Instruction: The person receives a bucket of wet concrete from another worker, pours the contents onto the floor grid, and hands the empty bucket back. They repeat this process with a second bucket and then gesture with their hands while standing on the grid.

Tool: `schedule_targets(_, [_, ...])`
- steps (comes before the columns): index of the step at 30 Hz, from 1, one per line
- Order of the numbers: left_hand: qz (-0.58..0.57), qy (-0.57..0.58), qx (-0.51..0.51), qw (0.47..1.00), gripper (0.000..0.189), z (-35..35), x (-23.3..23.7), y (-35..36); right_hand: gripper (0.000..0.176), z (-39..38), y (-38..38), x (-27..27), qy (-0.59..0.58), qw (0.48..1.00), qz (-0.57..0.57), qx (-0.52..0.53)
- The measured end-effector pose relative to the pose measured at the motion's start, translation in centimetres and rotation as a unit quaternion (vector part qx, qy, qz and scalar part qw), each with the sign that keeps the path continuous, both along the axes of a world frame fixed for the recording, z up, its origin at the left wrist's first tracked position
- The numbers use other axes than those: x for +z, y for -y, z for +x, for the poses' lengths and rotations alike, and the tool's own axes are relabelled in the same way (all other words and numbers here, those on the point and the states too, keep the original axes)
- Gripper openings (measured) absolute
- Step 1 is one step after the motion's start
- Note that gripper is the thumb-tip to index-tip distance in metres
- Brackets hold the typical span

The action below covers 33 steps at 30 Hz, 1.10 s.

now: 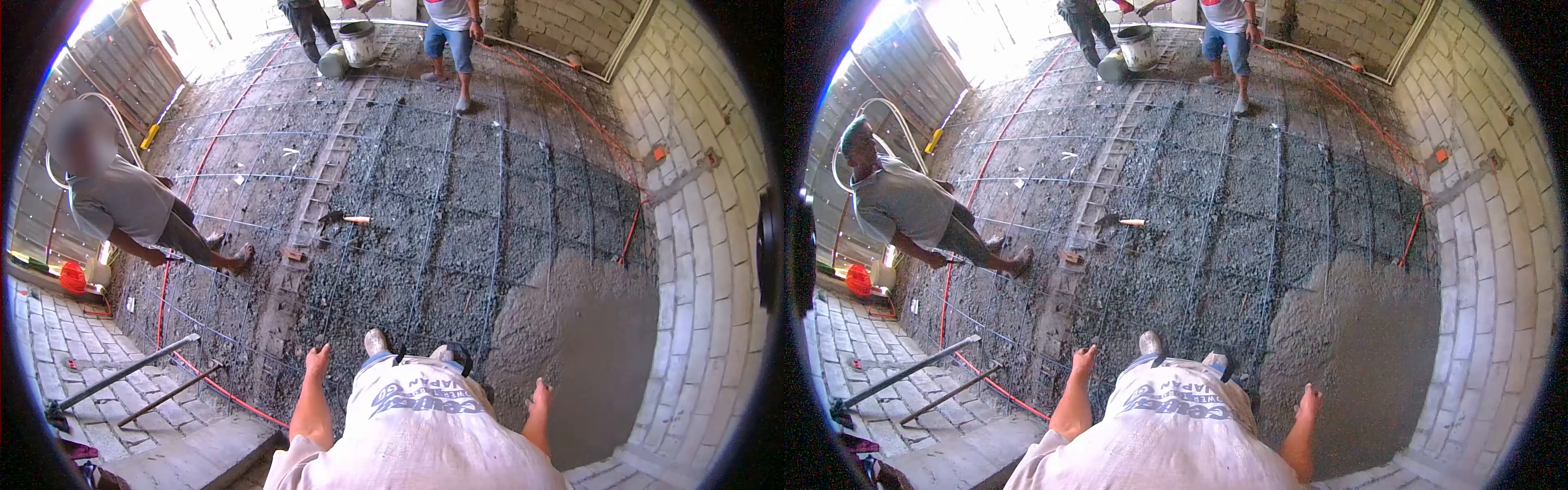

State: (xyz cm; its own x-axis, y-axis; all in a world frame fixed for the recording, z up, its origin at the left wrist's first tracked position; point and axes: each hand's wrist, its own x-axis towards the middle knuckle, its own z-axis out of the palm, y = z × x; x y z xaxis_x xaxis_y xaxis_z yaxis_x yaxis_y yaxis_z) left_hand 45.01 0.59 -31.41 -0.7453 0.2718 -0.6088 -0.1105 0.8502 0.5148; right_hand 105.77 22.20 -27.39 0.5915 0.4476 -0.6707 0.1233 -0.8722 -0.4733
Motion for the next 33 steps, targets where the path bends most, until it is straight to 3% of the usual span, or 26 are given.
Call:
schedule_targets(6, [0.015,0.009,0.005,1.0,0.05,0.3,1.0,-0.3,0.06,-0.1,0.3,0.2,-0.013,1.0,-0.002,-0.001])
schedule_targets(11, [-0.016,0.029,-0.008,0.999,0.053,-1.2,-5.5,1.8,0.06,-0.6,0.8,1.4,-0.013,1.0,-0.008,-0.006])
schedule_targets(23, [0.02,-0.01,0.016,1.0,0.05,0.9,-1.0,-0.1,0.049,-0.1,0.7,2.8,0.017,1.0,-0.014,0.014])
schedule_targets(26, [0.026,0.039,0.012,0.999,0.048,0.3,-3.3,1.3,0.05,0.0,0.5,3.2,0.007,1.0,0.011,0.018])
schedule_targets(28, [0.014,0.053,0.011,0.998,0.048,0.9,-0.2,0.4,0.053,-0.2,0.0,3.8,0.013,1.0,0.004,0.015])
schedule_targets(29, [-0.003,-0.003,-0.007,1.0,0.049,0.9,-2.6,1.0,0.053,-0.4,-0.3,4.2,0.016,1.0,0.002,0.02])
schedule_targets(33, [0.01,-0.002,0.015,1.0,0.051,1.5,-2.5,1.8,0.061,-1.4,-0.6,5.5,-0.002,1.0,-0.005,0.028])
